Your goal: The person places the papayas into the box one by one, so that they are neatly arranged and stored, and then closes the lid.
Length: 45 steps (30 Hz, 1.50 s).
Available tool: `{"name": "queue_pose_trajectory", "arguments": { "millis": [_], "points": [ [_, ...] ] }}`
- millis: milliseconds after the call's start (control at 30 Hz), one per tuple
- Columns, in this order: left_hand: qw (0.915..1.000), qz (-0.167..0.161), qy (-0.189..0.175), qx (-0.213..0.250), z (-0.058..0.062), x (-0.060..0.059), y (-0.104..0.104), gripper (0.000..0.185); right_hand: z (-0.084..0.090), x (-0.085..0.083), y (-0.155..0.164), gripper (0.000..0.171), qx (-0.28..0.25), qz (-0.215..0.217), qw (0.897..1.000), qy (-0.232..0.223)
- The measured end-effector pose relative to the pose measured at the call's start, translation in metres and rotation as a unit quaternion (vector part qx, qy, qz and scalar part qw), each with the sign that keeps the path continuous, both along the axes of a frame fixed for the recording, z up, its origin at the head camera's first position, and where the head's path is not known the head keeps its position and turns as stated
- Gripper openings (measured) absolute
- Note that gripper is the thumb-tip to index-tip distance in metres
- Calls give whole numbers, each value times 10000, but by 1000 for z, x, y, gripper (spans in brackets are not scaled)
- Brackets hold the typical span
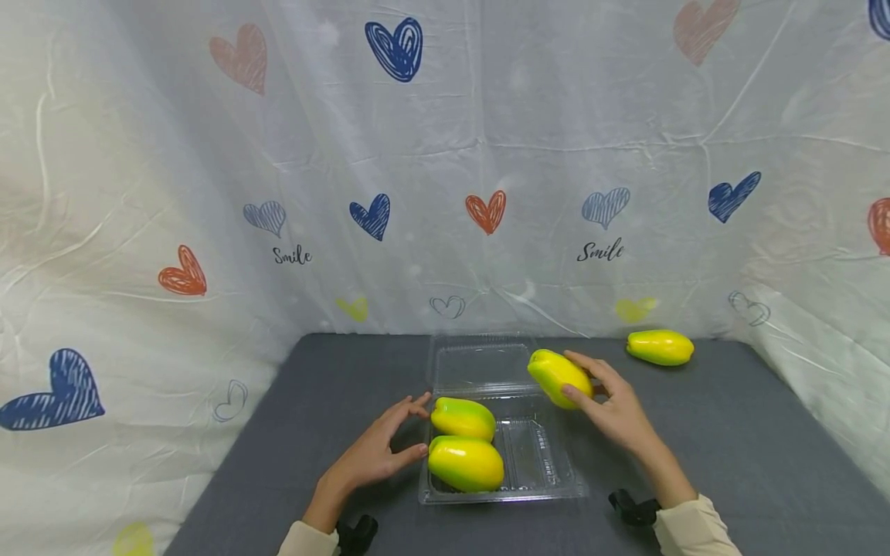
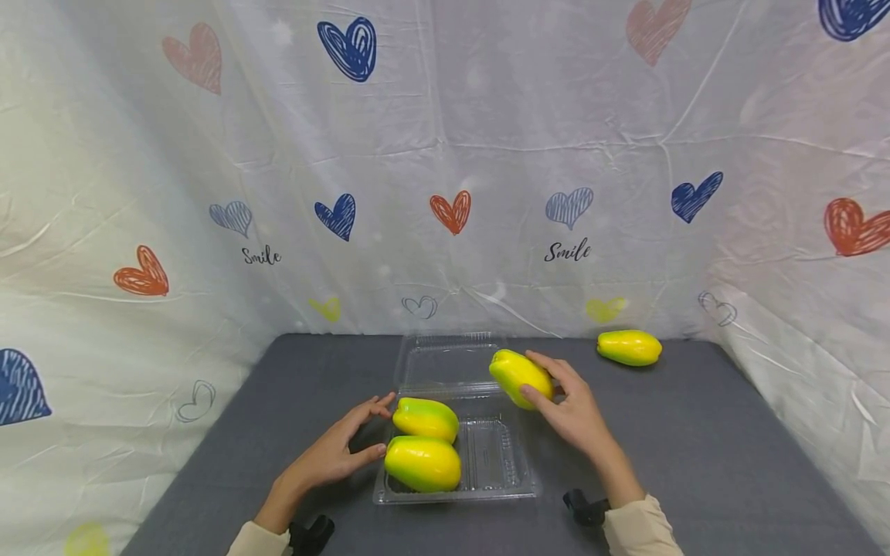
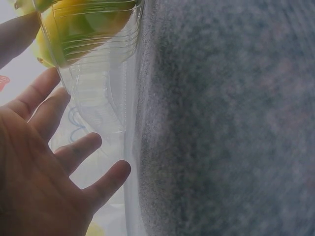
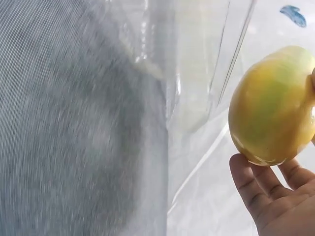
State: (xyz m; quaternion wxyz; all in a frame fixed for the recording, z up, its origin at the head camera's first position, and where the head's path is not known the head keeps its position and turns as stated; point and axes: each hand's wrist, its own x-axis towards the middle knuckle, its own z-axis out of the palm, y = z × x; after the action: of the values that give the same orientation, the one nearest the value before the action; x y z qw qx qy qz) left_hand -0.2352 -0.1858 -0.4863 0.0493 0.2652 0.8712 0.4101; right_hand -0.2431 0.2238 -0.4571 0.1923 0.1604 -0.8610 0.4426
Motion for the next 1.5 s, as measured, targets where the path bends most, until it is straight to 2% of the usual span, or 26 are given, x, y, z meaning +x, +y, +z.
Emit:
{"name": "queue_pose_trajectory", "arguments": {
  "millis": [200, 567, 767, 933, 1200, 1500],
  "points": [
    [10000, 13, -24, -3, -1, 0, 0, 42, 0, 3, -16, 54, -83, 139, 9999, 21],
    [10000, -26, -28, 50, 1, 0, 0, 44, -7, 7, -32, 52, -80, 655, 9976, 218],
    [10000, -19, -20, -8, 1, 1, 0, 41, -13, 8, -40, 52, -37, 880, 9961, -14],
    [10000, -1, -37, -27, 1, 1, 0, 40, -19, 8, -46, 53, 287, 860, 9958, -99],
    [10000, -30, -37, -5, 1, 0, 0, 41, -23, 9, -51, 54, 715, 639, 9953, 157],
    [10000, -38, 1, -19, 0, 0, 0, 42, -27, 8, -53, 53, 868, 393, 9950, 304]
  ]
}}
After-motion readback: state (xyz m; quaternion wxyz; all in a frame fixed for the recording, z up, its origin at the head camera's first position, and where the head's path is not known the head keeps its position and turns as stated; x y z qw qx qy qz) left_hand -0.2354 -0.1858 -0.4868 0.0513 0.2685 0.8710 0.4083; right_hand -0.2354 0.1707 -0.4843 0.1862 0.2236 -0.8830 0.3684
